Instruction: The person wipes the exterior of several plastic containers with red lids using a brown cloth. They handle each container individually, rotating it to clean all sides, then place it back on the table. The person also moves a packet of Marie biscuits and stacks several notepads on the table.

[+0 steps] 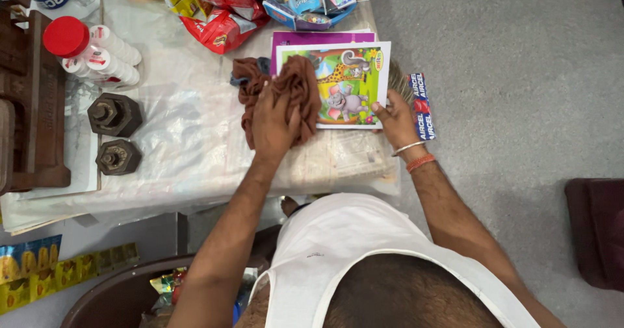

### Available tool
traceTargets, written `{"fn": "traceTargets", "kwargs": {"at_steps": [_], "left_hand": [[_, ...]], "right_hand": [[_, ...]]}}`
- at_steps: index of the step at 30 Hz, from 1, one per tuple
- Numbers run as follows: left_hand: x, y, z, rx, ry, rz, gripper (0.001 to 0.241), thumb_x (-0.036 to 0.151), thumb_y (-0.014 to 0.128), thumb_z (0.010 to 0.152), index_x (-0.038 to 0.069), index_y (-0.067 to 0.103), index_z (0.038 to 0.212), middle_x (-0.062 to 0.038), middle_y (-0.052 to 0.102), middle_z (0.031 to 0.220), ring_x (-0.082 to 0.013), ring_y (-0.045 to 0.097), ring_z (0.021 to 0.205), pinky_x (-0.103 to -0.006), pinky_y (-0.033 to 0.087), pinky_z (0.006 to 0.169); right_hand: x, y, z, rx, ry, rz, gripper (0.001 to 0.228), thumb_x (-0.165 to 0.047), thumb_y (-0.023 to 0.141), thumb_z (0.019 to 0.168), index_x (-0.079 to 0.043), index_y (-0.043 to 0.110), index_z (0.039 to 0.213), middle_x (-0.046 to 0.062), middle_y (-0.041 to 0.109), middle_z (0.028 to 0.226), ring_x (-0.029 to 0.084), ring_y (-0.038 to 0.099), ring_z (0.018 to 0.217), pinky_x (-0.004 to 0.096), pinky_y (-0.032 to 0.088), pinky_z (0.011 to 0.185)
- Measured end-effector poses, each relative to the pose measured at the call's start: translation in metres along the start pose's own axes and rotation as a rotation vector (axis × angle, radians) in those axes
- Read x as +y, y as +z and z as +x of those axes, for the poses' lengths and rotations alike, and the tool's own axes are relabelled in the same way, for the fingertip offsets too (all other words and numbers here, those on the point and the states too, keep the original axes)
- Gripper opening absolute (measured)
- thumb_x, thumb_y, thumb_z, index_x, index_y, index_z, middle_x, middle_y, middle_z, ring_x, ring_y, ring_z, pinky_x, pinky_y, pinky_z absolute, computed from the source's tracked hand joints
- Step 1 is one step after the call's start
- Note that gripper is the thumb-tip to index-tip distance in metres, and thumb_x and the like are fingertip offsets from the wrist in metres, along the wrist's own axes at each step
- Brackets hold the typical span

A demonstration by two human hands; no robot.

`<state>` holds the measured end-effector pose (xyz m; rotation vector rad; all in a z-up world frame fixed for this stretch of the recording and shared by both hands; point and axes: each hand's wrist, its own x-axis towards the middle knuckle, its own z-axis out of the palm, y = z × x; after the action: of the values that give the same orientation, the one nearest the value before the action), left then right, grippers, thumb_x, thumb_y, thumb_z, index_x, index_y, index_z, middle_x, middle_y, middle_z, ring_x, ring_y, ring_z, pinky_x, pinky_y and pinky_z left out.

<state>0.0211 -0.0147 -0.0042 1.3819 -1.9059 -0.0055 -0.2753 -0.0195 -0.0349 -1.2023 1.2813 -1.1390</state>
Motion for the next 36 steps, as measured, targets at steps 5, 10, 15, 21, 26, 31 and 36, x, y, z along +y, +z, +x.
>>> {"fn": "traceTargets", "kwargs": {"at_steps": [5, 10, 15, 21, 26, 31, 36], "left_hand": [[-0.024, -0.009, 0.018, 0.064, -0.275, -0.189, 0.029, 0.011, 0.065, 0.093, 0.005, 0.068, 0.121, -0.019, 0.067, 0.118, -0.0377, 0.063, 0.107, -0.0455, 0.052, 0.092], [-0.055, -0.038, 0.045, 0.285, -0.471, -0.421, 0.015, 0.009, 0.064, 0.102, 0.003, 0.071, 0.114, -0.011, 0.069, 0.091, -0.0213, 0.063, 0.083, -0.0348, 0.053, 0.078], [-0.055, -0.078, 0.072, 0.466, -0.360, -0.798, 0.021, 0.004, 0.056, 0.102, 0.001, 0.066, 0.120, 0.000, 0.072, 0.106, -0.0097, 0.062, 0.095, -0.0260, 0.050, 0.086], [0.001, -0.058, 0.066, 0.253, -0.371, -0.645, 0.013, 0.005, 0.061, 0.104, 0.002, 0.069, 0.114, -0.007, 0.071, 0.101, -0.0137, 0.064, 0.091, -0.0293, 0.054, 0.083], [0.078, 0.000, 0.043, -0.128, -0.049, -0.264, 0.029, 0.017, 0.067, 0.093, 0.016, 0.071, 0.122, -0.012, 0.067, 0.117, -0.0311, 0.063, 0.110, -0.0463, 0.050, 0.095], [0.119, 0.047, 0.024, -0.129, 0.151, -0.108, 0.037, 0.028, 0.069, 0.090, 0.016, 0.069, 0.124, -0.016, 0.058, 0.130, -0.0363, 0.051, 0.127, -0.0579, 0.038, 0.108], [0.076, 0.059, 0.025, -0.062, 0.188, 0.005, 0.029, 0.032, 0.069, 0.088, 0.014, 0.069, 0.110, -0.014, 0.060, 0.130, -0.0354, 0.050, 0.130, -0.0628, 0.031, 0.110]], "right_hand": [[-0.035, 0.004, -0.010, 0.096, -0.147, 0.043, 0.026, -0.006, 0.062, 0.103, -0.002, 0.062, 0.128, 0.004, 0.072, 0.108, 0.008, 0.067, 0.085, 0.023, 0.057, 0.063], [-0.086, -0.020, -0.008, 0.288, -0.473, -0.217, 0.014, 0.001, 0.067, 0.111, 0.000, 0.064, 0.124, 0.007, 0.067, 0.107, 0.011, 0.058, 0.090, 0.026, 0.050, 0.080], [-0.102, -0.022, -0.006, 0.214, -0.778, -0.396, 0.027, 0.014, 0.059, 0.102, -0.006, 0.071, 0.116, 0.015, 0.060, 0.136, 0.023, 0.062, 0.129, 0.033, 0.056, 0.107], [-0.053, -0.005, 0.005, 0.181, -0.659, -0.166, 0.033, 0.019, 0.053, 0.093, -0.003, 0.069, 0.112, 0.027, 0.047, 0.140, 0.034, 0.056, 0.126, 0.041, 0.052, 0.103], [-0.011, -0.005, 0.016, 0.208, -0.104, 0.555, 0.035, 0.009, 0.049, 0.102, 0.001, 0.062, 0.134, 0.016, 0.069, 0.128, 0.026, 0.069, 0.114, 0.041, 0.057, 0.103], [0.001, -0.011, 0.012, 0.302, 0.015, 0.826, 0.048, 0.000, 0.046, 0.097, -0.004, 0.050, 0.144, 0.017, 0.069, 0.123, 0.025, 0.070, 0.107, 0.038, 0.059, 0.095], [0.001, -0.010, 0.002, 0.242, 0.003, 0.491, 0.048, 0.002, 0.055, 0.099, -0.005, 0.047, 0.146, 0.011, 0.069, 0.125, 0.020, 0.069, 0.110, 0.033, 0.060, 0.095]]}}
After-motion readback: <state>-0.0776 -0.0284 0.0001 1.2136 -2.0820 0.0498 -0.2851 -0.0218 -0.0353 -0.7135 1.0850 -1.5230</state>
